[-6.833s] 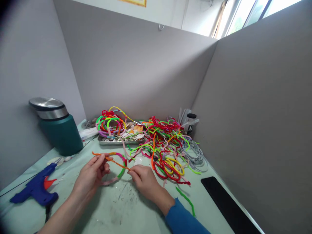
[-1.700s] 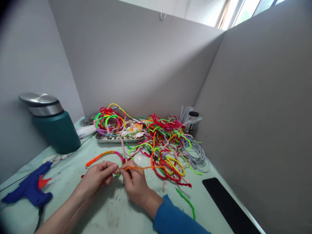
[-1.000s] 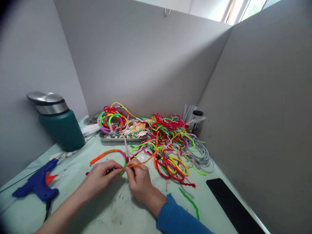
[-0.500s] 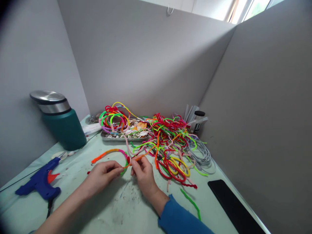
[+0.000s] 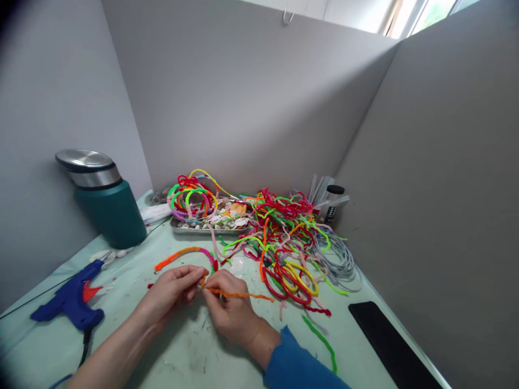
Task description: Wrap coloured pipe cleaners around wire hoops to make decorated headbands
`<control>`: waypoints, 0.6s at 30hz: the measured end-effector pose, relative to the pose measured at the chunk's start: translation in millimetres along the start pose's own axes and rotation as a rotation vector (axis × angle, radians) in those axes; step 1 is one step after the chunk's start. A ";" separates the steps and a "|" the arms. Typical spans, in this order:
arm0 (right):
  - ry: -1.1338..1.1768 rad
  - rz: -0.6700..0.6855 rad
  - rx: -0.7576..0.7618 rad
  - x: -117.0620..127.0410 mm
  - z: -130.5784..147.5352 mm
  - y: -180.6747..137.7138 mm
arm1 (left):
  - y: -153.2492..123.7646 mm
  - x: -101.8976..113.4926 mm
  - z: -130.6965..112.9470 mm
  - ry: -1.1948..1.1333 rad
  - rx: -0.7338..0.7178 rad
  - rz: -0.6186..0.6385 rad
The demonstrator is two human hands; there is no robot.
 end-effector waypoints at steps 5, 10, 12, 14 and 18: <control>-0.014 -0.084 -0.086 1.9 -6.9 3.0 | 4.1 8.2 -6.9 0.162 0.002 -0.069; 0.008 -0.054 -0.087 4.1 -8.1 4.7 | 4.8 11.5 -10.5 0.334 -0.141 0.056; 0.019 -0.032 -0.081 4.7 -7.1 4.4 | 4.4 12.6 -8.9 0.432 -0.199 0.134; 0.041 -0.012 -0.078 5.1 -6.4 3.9 | 3.8 13.4 -8.0 0.536 -0.256 0.199; 0.098 0.022 -0.130 6.2 -7.8 2.9 | 2.0 13.4 -10.4 0.667 -0.292 0.283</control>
Point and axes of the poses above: each hand's wrist, its own y-axis towards the middle knuckle, its own x-axis out of the back of the hand, z = x × y, the point moved 1 cm from there along y, towards the middle knuckle, and after that the axes turned 13 degrees about -x, right-handed, at the moved point
